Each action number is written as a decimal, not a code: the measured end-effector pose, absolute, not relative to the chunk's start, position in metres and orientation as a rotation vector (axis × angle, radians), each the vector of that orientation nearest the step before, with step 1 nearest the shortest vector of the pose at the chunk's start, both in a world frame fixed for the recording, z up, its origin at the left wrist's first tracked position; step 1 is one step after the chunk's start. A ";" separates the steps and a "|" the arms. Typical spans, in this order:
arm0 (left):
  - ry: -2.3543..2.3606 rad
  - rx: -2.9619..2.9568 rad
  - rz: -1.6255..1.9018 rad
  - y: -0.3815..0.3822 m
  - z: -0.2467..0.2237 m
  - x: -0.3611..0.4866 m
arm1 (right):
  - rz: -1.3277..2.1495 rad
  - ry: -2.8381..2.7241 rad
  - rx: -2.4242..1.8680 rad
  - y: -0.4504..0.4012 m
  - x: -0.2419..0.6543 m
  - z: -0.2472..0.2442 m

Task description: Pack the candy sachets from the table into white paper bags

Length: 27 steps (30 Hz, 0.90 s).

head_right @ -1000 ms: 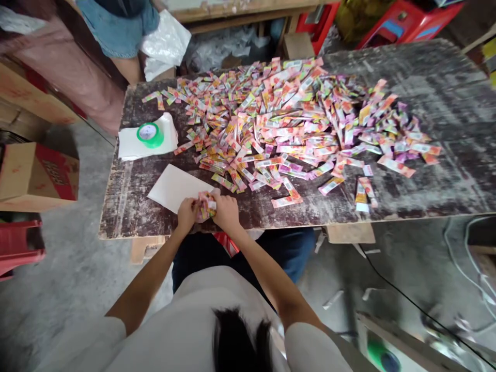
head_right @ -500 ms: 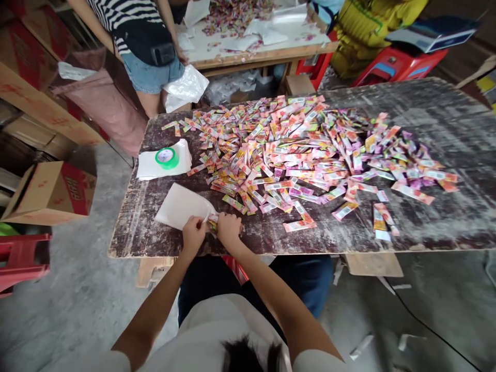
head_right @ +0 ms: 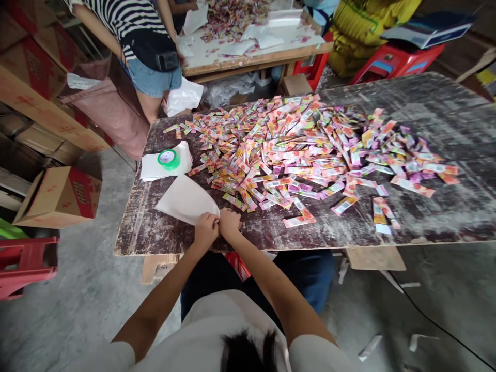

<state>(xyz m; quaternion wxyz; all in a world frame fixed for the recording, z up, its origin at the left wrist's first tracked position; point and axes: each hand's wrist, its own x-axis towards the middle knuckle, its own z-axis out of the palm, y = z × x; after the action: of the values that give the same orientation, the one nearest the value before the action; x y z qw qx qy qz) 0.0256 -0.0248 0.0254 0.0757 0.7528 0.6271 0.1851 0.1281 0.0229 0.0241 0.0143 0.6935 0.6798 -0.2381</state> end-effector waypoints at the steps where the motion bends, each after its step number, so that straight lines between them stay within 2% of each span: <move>1: 1.826 2.284 0.577 -0.023 0.025 0.029 | -0.815 2.096 2.182 0.022 0.131 0.022; 5: 1.641 2.372 0.639 -0.030 0.013 0.035 | -1.152 1.874 2.301 0.029 0.152 0.012; 10: 2.157 1.917 0.910 -0.046 -0.019 0.026 | -1.399 1.671 2.462 0.036 0.164 0.004; 14: 2.019 1.767 0.758 -0.030 -0.034 0.024 | -1.396 1.773 2.429 0.033 0.164 0.005; 17: 1.975 1.729 0.682 -0.018 -0.033 0.026 | -1.393 1.824 2.363 0.031 0.167 0.008; 20: 1.874 1.738 0.760 -0.020 -0.028 0.029 | -1.438 1.823 2.376 0.031 0.171 0.007; 23: 1.717 1.837 0.774 -0.026 -0.021 0.032 | -1.560 1.797 2.454 0.030 0.173 0.001; 27: 1.799 1.925 0.709 -0.026 -0.013 0.031 | -1.806 1.852 2.516 0.024 0.173 -0.011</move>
<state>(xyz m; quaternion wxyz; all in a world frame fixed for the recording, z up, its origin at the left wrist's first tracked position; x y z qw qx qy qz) 0.0308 -0.0263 -0.0132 0.2050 0.6904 0.6454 0.2543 0.1726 0.0241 -0.0109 -0.2313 0.6783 0.4993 -0.4869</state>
